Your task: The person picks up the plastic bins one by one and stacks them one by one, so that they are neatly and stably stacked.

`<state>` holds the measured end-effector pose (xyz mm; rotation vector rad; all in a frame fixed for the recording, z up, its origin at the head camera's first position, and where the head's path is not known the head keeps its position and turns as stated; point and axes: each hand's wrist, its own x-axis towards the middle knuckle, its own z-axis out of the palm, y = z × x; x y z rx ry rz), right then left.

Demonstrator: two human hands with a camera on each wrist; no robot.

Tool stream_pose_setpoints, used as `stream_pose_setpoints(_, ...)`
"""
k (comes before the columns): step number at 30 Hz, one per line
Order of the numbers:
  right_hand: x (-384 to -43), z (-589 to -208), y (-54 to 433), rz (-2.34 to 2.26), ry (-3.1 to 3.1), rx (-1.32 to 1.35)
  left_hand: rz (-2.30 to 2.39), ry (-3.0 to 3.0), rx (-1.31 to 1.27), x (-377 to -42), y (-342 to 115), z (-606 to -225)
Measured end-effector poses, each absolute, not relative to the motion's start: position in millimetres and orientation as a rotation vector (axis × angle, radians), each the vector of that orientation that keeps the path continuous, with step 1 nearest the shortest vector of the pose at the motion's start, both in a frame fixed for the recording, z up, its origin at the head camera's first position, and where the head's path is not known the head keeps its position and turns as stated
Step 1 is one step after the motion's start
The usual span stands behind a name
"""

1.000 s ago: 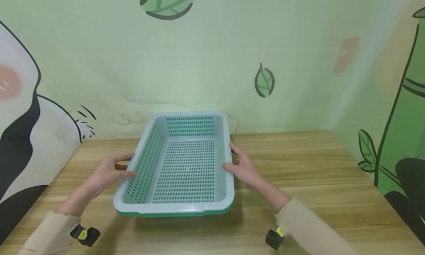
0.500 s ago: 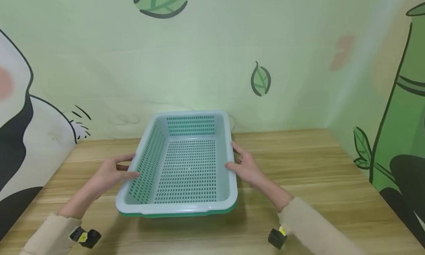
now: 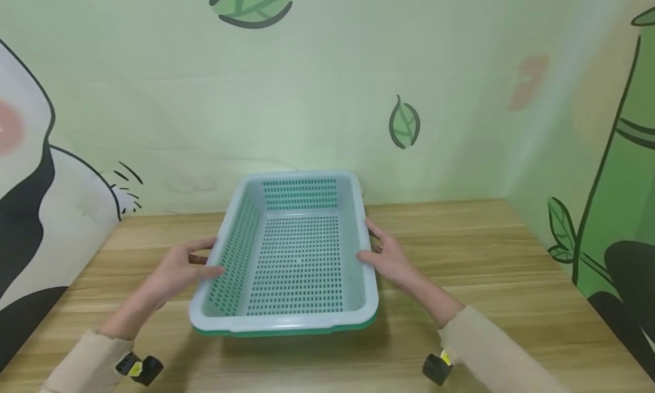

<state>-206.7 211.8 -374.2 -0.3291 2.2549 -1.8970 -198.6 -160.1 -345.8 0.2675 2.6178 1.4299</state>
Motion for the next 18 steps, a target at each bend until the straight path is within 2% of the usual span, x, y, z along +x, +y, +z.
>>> stream_pose_setpoints(18, -205.2, -374.1, 220.7, -1.865, 2.281, -0.359, 1.411, 2.619, 0.266, -194.6, -149.5, -343.1)
